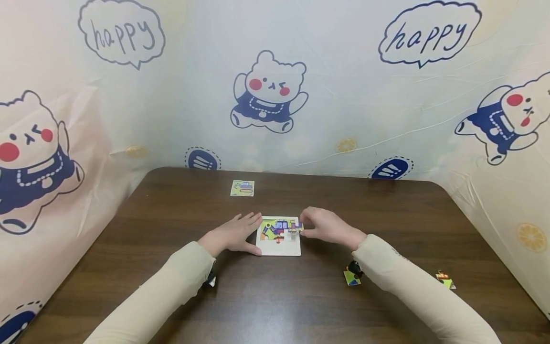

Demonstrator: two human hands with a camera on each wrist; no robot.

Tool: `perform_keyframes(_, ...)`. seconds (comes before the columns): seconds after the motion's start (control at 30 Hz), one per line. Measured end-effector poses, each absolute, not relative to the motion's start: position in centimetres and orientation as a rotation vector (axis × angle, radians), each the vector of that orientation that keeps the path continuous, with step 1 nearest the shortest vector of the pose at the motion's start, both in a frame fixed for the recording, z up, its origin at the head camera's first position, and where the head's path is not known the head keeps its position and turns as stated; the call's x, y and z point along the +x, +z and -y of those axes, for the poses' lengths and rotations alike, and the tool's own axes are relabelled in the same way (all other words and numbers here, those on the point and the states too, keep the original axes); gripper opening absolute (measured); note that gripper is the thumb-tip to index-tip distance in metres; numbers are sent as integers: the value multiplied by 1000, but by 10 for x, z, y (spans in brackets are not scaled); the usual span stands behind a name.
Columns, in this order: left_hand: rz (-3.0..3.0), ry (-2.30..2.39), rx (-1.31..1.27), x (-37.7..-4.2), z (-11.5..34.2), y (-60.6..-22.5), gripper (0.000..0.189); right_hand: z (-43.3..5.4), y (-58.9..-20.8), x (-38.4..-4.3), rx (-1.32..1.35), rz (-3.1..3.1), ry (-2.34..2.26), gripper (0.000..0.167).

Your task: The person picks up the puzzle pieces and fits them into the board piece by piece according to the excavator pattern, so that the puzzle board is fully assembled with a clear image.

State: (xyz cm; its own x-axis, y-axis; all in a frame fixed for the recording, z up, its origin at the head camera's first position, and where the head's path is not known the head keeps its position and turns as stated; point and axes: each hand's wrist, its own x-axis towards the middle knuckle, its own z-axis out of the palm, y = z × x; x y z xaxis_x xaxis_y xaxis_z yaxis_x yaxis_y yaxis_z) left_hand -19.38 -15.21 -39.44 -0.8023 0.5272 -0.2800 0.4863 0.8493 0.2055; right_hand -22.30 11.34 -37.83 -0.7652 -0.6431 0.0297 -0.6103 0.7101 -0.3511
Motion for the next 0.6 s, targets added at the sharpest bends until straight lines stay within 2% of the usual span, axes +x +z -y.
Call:
perform_keyframes(0.27, -2698, 185, 752, -192, 151, -392, 94, -96, -394, -224, -1048, -2809, -413, 26)
perform_keyframes(0.6, -2693, 180, 757, -192, 151, -391, 94, -92, -396, -222, -1136, -2789, -377, 26)
